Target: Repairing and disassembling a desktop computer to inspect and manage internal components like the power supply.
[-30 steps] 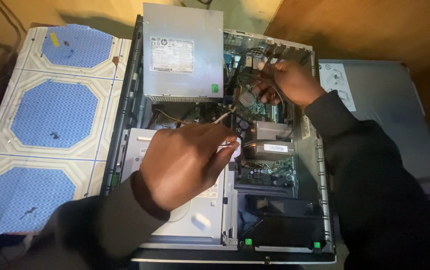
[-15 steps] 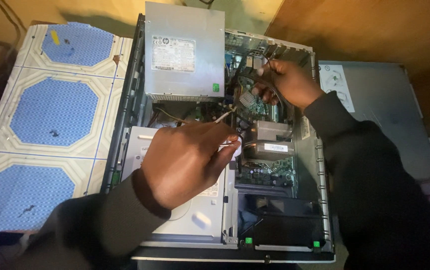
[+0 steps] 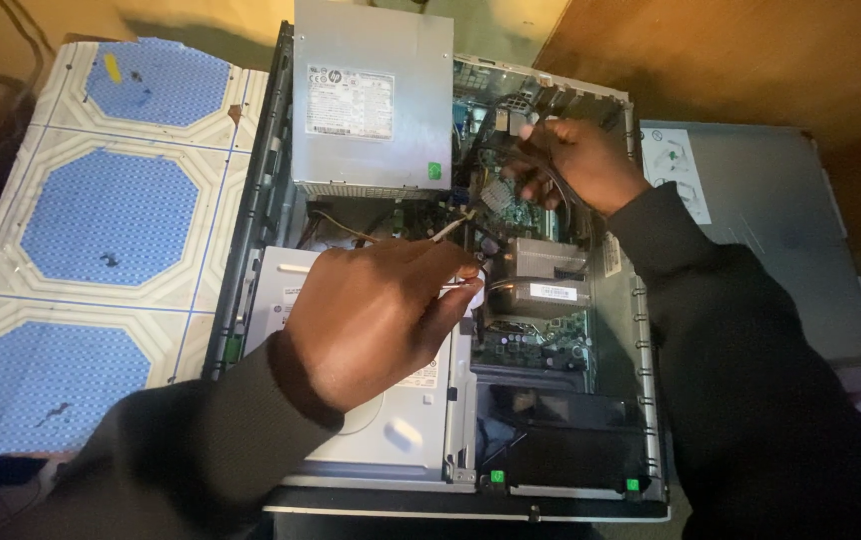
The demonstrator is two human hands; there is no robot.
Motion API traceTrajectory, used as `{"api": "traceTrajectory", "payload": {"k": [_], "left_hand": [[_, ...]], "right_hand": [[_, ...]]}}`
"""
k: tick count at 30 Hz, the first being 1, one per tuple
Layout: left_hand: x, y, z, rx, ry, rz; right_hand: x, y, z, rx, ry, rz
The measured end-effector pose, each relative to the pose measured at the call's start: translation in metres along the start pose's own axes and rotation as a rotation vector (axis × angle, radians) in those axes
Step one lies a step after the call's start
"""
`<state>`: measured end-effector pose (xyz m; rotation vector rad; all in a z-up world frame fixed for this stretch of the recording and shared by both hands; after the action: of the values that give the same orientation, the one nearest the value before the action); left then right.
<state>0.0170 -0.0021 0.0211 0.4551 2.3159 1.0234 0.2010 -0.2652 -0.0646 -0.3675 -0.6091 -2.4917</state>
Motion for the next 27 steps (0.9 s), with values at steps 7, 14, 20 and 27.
{"api": "traceTrajectory", "payload": {"k": [7, 14, 20, 27], "left_hand": [[0.0011, 0.0004, -0.001, 0.02, -0.028, -0.036], [0.0008, 0.0008, -0.001, 0.031, -0.024, -0.025], [0.0007, 0.0013, -0.0021, 0.037, -0.019, -0.027], [-0.0016, 0.0032, -0.003, -0.04, 0.04, 0.004]], "right_hand": [[-0.0031, 0.0014, -0.0085, 0.039, 0.062, 0.063], [-0.0055, 0.0029, -0.0091, -0.01, 0.023, 0.052], [-0.0002, 0.0005, -0.002, 0.102, 0.017, -0.006], [-0.0032, 0.0044, -0.006, -0.042, -0.013, 0.005]]}}
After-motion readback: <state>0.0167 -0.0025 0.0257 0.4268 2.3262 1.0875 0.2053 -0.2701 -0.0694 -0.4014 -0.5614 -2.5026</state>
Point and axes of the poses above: each hand's wrist, its own x-axis away from the middle knuckle, its own y-axis out of the back of the hand, z = x × y, the point moved 2 cm from there along -x, towards the middle knuckle, and after that the axes turned 6 degrees about z, right-handed, at the moved point
